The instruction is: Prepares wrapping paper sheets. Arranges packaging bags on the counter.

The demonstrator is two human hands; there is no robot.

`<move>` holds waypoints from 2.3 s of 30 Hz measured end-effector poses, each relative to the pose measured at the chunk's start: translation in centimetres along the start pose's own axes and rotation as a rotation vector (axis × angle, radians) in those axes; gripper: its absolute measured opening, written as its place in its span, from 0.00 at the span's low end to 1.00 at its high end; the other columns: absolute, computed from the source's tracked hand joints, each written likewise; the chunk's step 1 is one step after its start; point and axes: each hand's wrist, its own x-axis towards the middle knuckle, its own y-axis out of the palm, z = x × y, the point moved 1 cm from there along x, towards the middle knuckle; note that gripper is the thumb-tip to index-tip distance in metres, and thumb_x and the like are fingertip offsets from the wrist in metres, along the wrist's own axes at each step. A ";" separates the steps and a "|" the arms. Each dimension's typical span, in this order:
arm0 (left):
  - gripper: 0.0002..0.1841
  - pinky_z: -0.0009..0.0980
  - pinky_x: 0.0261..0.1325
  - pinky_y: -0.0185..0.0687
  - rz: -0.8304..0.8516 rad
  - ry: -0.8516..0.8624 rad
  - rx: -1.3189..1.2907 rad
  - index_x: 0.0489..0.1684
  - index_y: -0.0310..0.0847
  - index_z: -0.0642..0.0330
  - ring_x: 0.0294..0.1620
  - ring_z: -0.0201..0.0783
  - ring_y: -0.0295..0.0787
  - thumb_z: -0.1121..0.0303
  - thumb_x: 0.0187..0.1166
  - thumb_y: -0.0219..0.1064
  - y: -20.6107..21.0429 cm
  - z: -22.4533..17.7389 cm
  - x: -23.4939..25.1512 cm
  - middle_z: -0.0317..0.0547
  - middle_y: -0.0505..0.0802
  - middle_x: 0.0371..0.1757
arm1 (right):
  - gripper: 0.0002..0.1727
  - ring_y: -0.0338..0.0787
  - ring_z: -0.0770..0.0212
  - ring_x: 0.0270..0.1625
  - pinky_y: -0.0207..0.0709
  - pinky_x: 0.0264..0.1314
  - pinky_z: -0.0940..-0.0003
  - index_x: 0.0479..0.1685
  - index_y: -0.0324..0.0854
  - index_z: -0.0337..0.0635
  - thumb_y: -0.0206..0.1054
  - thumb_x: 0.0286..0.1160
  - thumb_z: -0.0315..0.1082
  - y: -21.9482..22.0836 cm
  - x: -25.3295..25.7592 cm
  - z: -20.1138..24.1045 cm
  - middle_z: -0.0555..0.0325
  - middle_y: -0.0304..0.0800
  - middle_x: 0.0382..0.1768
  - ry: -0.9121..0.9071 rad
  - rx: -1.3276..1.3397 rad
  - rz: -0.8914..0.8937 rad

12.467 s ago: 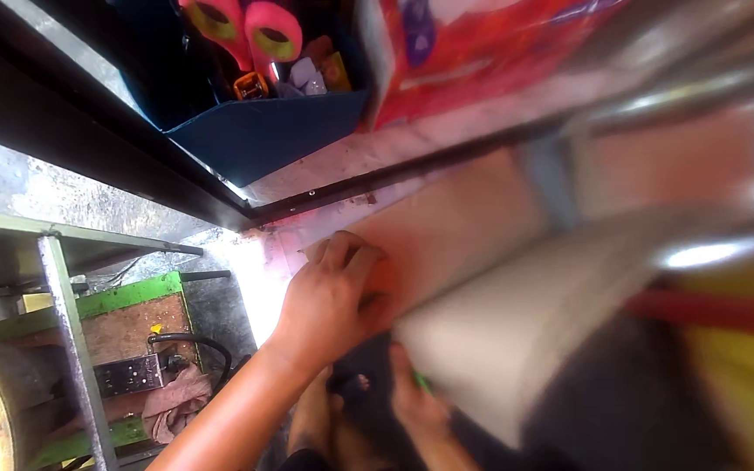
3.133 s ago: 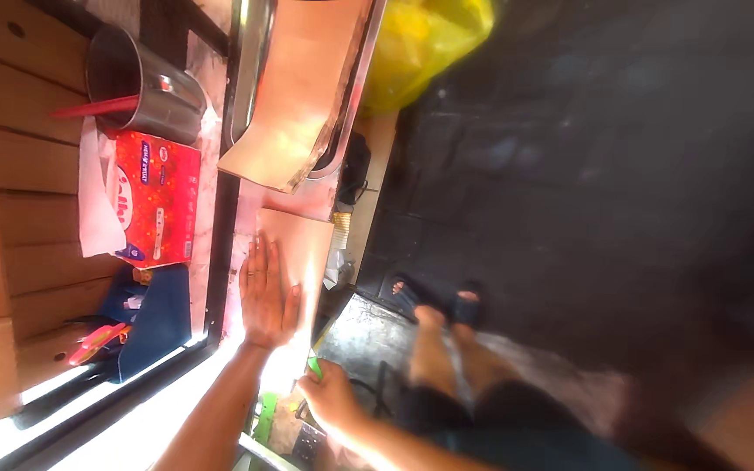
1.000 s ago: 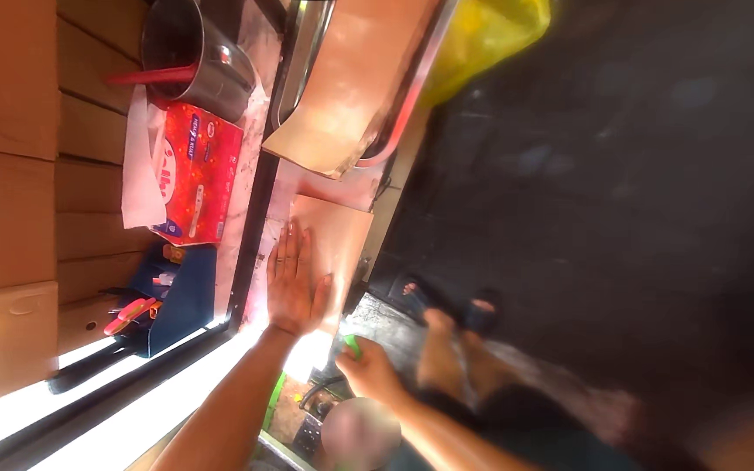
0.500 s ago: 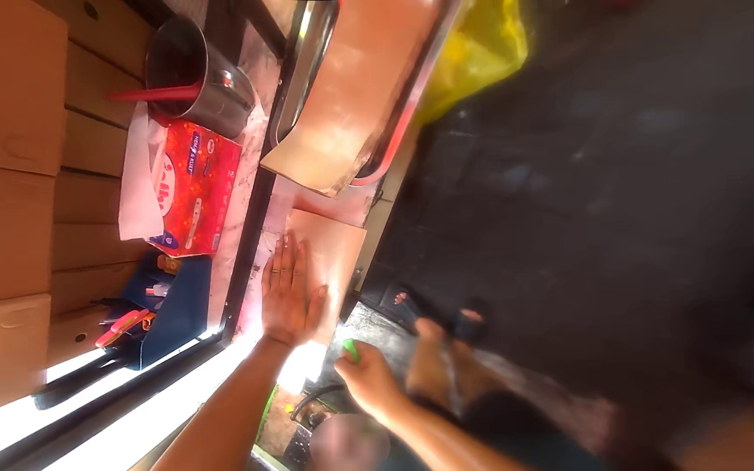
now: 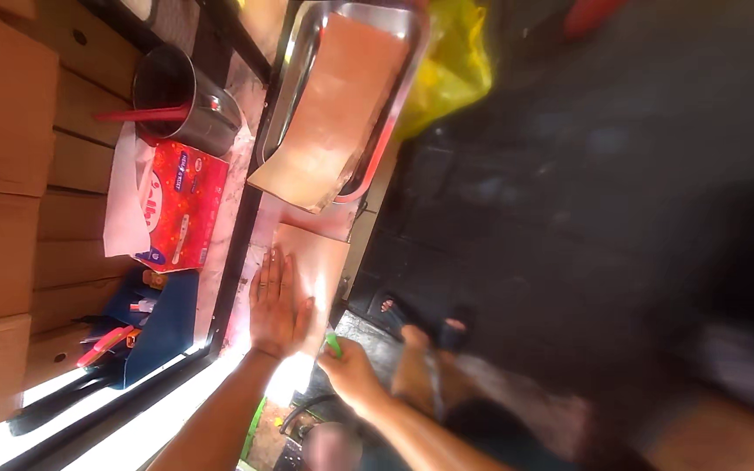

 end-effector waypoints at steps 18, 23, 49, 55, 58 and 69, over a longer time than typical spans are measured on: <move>0.44 0.51 0.96 0.40 -0.029 -0.035 -0.020 0.98 0.41 0.53 0.98 0.45 0.33 0.38 0.83 0.35 -0.2 -0.4 -0.2 0.42 0.44 0.99 | 0.07 0.72 0.70 0.19 0.68 0.24 0.70 0.24 0.79 0.46 0.70 0.66 0.32 -1.0 1.2 1.8 0.67 0.73 0.16 -0.058 -0.080 -0.054; 0.44 0.52 0.96 0.37 -0.015 -0.037 -0.028 0.98 0.42 0.53 0.98 0.46 0.33 0.37 0.83 0.34 -0.4 -0.3 -0.1 0.43 0.44 0.99 | 0.08 0.69 0.72 0.17 0.64 0.21 0.72 0.22 0.76 0.48 0.69 0.66 0.32 -1.8 -0.7 1.4 0.69 0.69 0.15 -0.006 -0.104 -0.080; 0.44 0.53 0.96 0.38 -0.009 -0.028 -0.013 0.98 0.41 0.51 0.98 0.45 0.34 0.36 0.82 0.35 -0.1 -0.2 -0.1 0.43 0.45 0.99 | 0.09 0.68 0.71 0.19 0.62 0.22 0.72 0.22 0.75 0.48 0.68 0.67 0.31 -3.9 1.3 4.1 0.68 0.69 0.17 0.041 -0.017 0.026; 0.45 0.53 0.95 0.40 -0.036 -0.028 -0.031 0.97 0.45 0.53 0.98 0.46 0.37 0.36 0.81 0.35 -0.2 0.0 0.2 0.46 0.48 0.98 | 0.08 0.76 0.67 0.23 0.71 0.27 0.68 0.26 0.82 0.43 0.72 0.71 0.31 -2.9 4.4 5.2 0.62 0.78 0.19 0.000 0.028 0.019; 0.45 0.52 0.96 0.38 -0.022 -0.040 -0.033 0.97 0.44 0.54 0.98 0.46 0.35 0.37 0.81 0.37 -0.3 -0.3 -0.1 0.46 0.47 0.98 | 0.09 0.72 0.68 0.21 0.67 0.25 0.70 0.24 0.79 0.44 0.71 0.70 0.31 -4.0 3.2 4.6 0.63 0.74 0.18 -0.001 0.025 0.016; 0.45 0.52 0.96 0.37 -0.004 -0.043 -0.023 0.97 0.44 0.56 0.98 0.46 0.35 0.36 0.82 0.35 -0.5 -0.4 0.0 0.46 0.46 0.98 | 0.08 0.70 0.67 0.19 0.65 0.21 0.71 0.26 0.79 0.43 0.71 0.72 0.28 -4.2 3.8 6.4 0.61 0.73 0.18 0.002 0.016 0.030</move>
